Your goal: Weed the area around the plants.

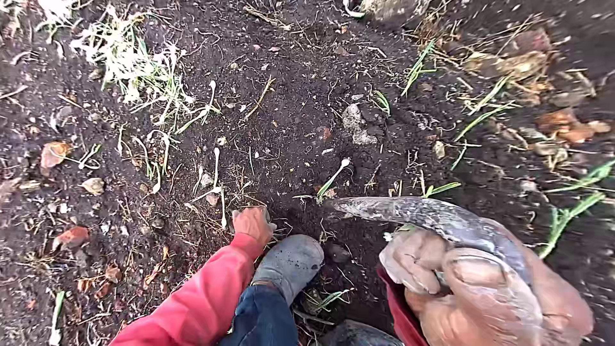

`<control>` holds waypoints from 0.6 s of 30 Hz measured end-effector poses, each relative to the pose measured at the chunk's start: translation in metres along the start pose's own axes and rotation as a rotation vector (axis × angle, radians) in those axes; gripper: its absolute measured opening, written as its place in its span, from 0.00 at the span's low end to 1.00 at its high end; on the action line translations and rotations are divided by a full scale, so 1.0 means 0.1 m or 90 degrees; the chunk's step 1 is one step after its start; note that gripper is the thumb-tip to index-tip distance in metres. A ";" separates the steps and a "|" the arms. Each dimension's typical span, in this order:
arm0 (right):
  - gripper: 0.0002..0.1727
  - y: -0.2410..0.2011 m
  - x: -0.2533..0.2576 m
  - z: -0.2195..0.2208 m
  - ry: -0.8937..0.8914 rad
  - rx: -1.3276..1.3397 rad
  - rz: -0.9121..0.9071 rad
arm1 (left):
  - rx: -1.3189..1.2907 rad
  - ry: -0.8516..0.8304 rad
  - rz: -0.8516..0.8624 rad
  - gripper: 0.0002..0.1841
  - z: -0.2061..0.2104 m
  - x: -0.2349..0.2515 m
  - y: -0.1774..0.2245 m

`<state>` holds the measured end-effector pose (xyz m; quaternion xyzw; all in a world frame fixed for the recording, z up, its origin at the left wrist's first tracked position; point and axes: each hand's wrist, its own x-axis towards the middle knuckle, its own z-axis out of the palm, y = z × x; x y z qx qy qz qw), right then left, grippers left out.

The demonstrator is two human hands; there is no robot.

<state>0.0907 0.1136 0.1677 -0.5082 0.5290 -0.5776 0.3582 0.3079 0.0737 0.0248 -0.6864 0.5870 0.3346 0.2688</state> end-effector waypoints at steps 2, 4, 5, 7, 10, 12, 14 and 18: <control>0.18 -0.14 0.21 0.06 0.022 0.073 -0.016 | -0.062 0.053 0.020 0.13 0.01 -0.02 -0.10; 0.17 -0.19 0.38 0.11 0.063 0.164 -0.018 | -0.193 0.141 0.053 0.11 0.01 0.00 -0.22; 0.17 -0.16 0.47 0.14 0.083 0.184 -0.024 | -0.257 0.204 0.077 0.09 0.00 0.04 -0.29; 0.12 -0.16 0.62 0.22 0.036 0.187 -0.010 | -0.317 0.292 0.092 0.06 -0.02 0.07 -0.40; 0.10 -0.04 0.63 0.47 -0.110 0.153 0.010 | -0.296 0.333 0.062 0.11 -0.17 0.08 -0.50; 0.16 0.29 0.29 0.55 -0.105 0.082 0.059 | -0.275 0.283 0.010 0.10 -0.23 0.10 -0.55; 0.22 0.74 -0.18 0.54 -0.071 0.014 0.118 | -0.259 0.192 -0.027 0.13 -0.18 0.11 -0.51; 0.25 0.99 -0.53 0.47 -0.015 0.000 0.146 | -0.230 0.146 -0.011 0.20 -0.01 0.23 -0.30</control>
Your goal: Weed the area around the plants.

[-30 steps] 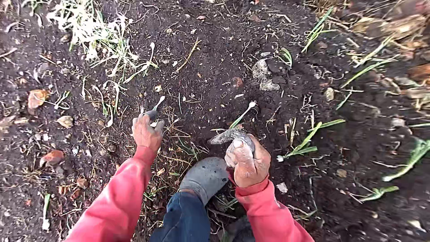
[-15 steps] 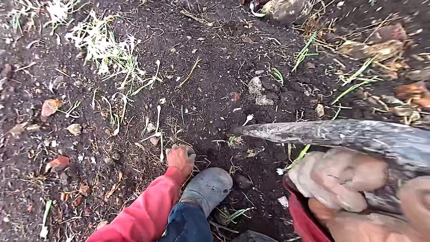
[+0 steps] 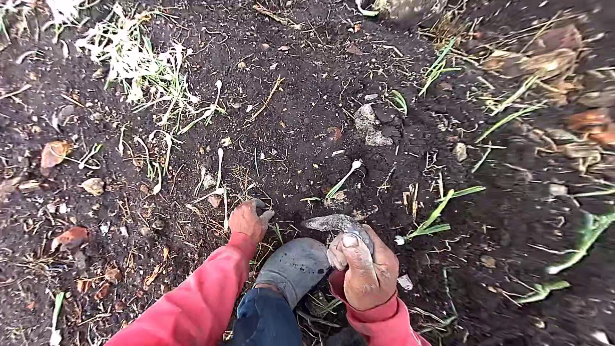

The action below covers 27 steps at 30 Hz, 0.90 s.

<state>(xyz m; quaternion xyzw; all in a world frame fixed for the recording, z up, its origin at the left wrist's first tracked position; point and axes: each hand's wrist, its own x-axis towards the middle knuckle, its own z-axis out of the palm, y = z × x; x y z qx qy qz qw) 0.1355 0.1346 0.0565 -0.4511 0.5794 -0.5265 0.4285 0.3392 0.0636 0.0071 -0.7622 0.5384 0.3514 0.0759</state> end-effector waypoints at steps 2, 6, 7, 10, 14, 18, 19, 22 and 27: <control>0.23 -0.24 0.03 -0.07 -0.005 0.005 -0.003 | 0.043 -0.017 0.033 0.18 0.08 -0.07 0.04; 0.17 -0.88 0.42 -0.21 -0.022 0.108 -0.109 | 0.127 -0.102 0.045 0.18 -0.06 0.05 0.06; 0.16 -1.03 0.55 -0.22 -0.020 0.143 -0.129 | 0.111 -0.113 0.038 0.18 -0.13 0.12 0.06; 0.10 -1.28 0.85 -0.13 -0.054 0.218 -0.134 | -0.076 -0.079 0.034 0.11 -0.30 0.13 -0.01; 0.22 -0.40 0.63 0.22 -0.093 0.017 0.014 | -0.139 -0.136 0.083 0.07 -0.44 0.01 0.21; 0.29 0.20 0.06 0.21 0.003 -0.042 0.014 | 0.105 -0.190 0.182 0.11 -0.28 -0.09 0.67; 0.28 0.12 -0.07 0.11 0.016 -0.027 0.015 | 0.178 -0.199 0.211 0.11 -0.12 -0.17 0.69; 0.25 -0.29 -0.12 -0.18 0.049 -0.005 -0.039 | 0.307 -0.168 0.332 0.13 0.23 -0.13 0.66; 0.23 -0.77 -0.26 -0.74 0.005 -0.053 -0.027 | 0.278 -0.133 0.347 0.13 0.21 -0.12 0.50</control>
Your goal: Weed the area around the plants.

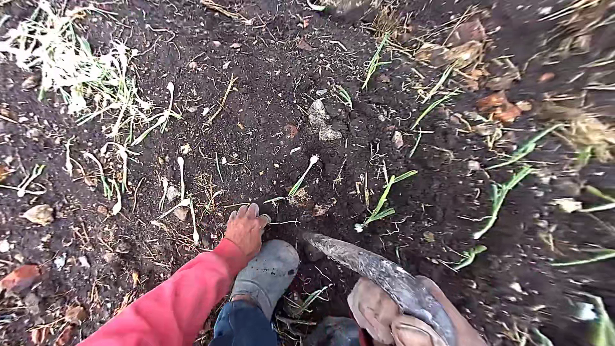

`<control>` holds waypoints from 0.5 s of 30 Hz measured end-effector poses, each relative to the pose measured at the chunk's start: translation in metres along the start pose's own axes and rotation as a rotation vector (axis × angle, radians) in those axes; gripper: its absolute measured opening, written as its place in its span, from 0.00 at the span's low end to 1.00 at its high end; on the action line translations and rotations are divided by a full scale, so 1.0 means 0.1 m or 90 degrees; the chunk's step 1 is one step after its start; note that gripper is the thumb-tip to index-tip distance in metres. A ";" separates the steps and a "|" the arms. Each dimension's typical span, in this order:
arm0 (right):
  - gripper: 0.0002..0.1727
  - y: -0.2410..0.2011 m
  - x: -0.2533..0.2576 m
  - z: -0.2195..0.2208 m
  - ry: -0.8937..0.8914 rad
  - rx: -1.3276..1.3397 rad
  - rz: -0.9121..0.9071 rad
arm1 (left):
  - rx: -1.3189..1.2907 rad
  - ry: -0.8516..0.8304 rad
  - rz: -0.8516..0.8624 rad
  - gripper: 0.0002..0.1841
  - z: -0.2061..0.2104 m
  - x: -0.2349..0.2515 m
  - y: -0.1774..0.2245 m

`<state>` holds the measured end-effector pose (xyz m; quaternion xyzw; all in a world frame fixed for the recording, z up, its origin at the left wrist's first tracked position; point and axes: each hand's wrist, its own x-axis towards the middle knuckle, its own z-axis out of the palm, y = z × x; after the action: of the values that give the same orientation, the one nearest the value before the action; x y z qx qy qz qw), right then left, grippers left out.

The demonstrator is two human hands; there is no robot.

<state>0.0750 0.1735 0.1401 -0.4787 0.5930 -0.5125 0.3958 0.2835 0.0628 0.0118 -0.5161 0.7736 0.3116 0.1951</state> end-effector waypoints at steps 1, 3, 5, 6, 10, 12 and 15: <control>0.24 0.12 -0.02 -0.02 0.015 -0.009 0.000 | -0.023 0.012 -0.009 0.16 -0.06 -0.01 -0.03; 0.27 0.57 -0.15 0.07 0.073 -0.006 0.014 | -0.048 0.116 -0.009 0.18 -0.18 -0.06 -0.04; 0.29 0.89 -0.28 0.16 0.112 0.028 0.057 | -0.060 0.274 0.024 0.16 -0.35 0.06 0.10; 0.28 0.94 -0.25 0.18 0.121 0.043 0.068 | -0.065 0.320 0.035 0.15 -0.47 0.23 0.22; 0.26 0.62 0.02 0.06 0.130 0.045 0.060 | -0.078 0.150 -0.012 0.16 -0.74 0.94 0.81; 0.22 0.34 0.30 -0.10 0.125 0.090 0.006 | -0.041 0.070 -0.027 0.15 -0.78 1.19 0.96; 0.17 -0.05 0.84 -0.40 0.136 0.227 -0.057 | -0.015 0.044 -0.031 0.13 -0.75 1.23 0.98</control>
<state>0.0181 0.1003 0.1536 -0.3699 0.5096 -0.6741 0.3860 0.1472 -0.0447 0.0173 -0.5472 0.7636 0.2979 0.1699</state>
